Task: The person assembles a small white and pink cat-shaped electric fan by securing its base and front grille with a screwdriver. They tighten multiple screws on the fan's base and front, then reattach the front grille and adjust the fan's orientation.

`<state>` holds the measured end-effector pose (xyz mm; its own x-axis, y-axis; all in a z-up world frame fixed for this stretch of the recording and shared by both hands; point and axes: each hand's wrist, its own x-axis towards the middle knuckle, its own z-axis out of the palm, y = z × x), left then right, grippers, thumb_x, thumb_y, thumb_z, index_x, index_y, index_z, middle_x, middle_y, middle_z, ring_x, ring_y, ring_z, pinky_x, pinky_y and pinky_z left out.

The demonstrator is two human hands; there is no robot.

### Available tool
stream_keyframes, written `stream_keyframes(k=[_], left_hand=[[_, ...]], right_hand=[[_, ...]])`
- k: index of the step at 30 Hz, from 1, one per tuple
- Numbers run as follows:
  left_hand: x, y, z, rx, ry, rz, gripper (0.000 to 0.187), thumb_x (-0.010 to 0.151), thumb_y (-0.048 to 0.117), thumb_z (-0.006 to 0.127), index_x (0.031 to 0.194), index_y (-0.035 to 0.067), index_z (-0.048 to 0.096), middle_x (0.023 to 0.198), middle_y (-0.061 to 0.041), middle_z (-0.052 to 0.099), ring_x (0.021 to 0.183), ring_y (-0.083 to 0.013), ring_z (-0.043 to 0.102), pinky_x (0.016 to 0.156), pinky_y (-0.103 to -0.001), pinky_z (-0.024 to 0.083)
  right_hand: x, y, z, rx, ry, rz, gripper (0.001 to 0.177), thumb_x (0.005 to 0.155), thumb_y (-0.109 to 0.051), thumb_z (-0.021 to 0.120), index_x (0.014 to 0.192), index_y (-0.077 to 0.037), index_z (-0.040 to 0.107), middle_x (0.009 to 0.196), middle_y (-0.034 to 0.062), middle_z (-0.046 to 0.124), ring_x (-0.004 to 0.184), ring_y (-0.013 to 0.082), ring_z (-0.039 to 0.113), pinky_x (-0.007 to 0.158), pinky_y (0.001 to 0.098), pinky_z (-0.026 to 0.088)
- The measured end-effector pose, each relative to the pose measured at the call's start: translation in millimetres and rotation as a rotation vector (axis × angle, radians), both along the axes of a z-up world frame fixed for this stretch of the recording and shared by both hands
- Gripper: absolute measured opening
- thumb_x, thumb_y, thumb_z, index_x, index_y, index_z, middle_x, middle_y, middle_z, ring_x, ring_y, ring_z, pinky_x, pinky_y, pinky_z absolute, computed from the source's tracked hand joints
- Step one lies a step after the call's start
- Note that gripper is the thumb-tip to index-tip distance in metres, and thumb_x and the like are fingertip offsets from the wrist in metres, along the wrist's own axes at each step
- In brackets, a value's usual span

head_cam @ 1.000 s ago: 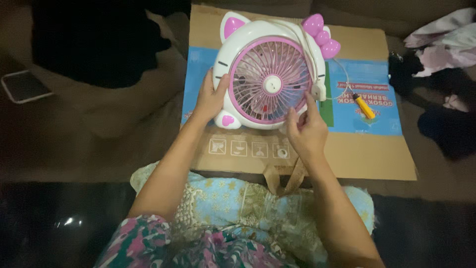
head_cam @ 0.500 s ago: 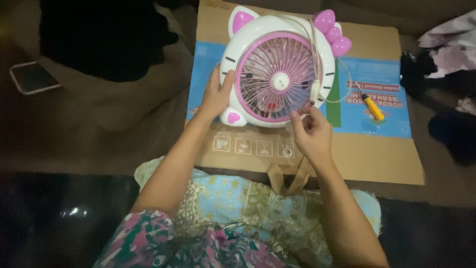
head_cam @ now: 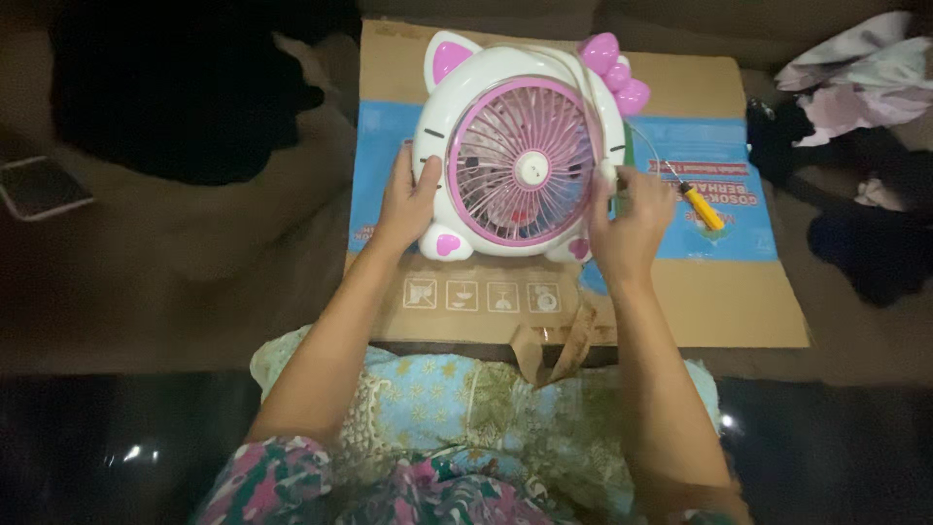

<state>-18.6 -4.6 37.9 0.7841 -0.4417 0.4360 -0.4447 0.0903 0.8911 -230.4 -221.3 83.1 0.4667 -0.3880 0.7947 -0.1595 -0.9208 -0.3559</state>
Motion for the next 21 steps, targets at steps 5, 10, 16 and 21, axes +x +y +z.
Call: stream_keyframes(k=[5,10,16,21], left_hand=[[1,2,2,0.045,-0.018,0.022,0.040,0.105,0.031,0.060,0.129,-0.001,0.057,0.111,-0.013,0.068,0.097,-0.0192,0.065,0.087,-0.035,0.053],[2,0,-3,0.010,0.088,-0.047,0.039,0.103,0.031,0.061,0.125,-0.001,0.058,0.104,-0.012,0.067,0.088,-0.0171,0.065,0.078,-0.034,0.054],[4,0,-9,0.040,-0.019,0.009,0.038,0.103,0.030,0.063,0.125,-0.001,0.058,0.107,-0.013,0.065,0.090,-0.0173,0.065,0.079,-0.034,0.053],[6,0,-6,0.007,-0.088,0.007,0.036,0.107,0.029,0.062,0.126,-0.001,0.058,0.112,-0.015,0.066,0.099,-0.0200,0.064,0.086,-0.035,0.053]], right_hand=[[-1,-27,-7,0.021,-0.067,-0.085,0.017,0.102,-0.015,0.076,0.106,-0.001,0.068,0.102,0.0146,0.066,0.099,0.0352,0.056,0.090,0.0478,0.041],[7,-51,-18,-0.026,-0.080,-0.151,0.018,0.100,-0.015,0.075,0.110,-0.001,0.074,0.101,0.0178,0.064,0.098,0.0381,0.056,0.087,0.0484,0.042],[-8,-47,-18,-0.151,-0.074,-0.155,0.034,0.103,-0.006,0.067,0.134,0.003,0.059,0.116,0.0227,0.062,0.113,0.0354,0.057,0.100,0.0450,0.046],[-20,-5,-13,0.429,0.065,0.181,0.040,0.101,-0.010,0.063,0.140,-0.001,0.060,0.078,0.0099,0.054,0.067,0.0118,0.049,0.061,0.0303,0.043]])
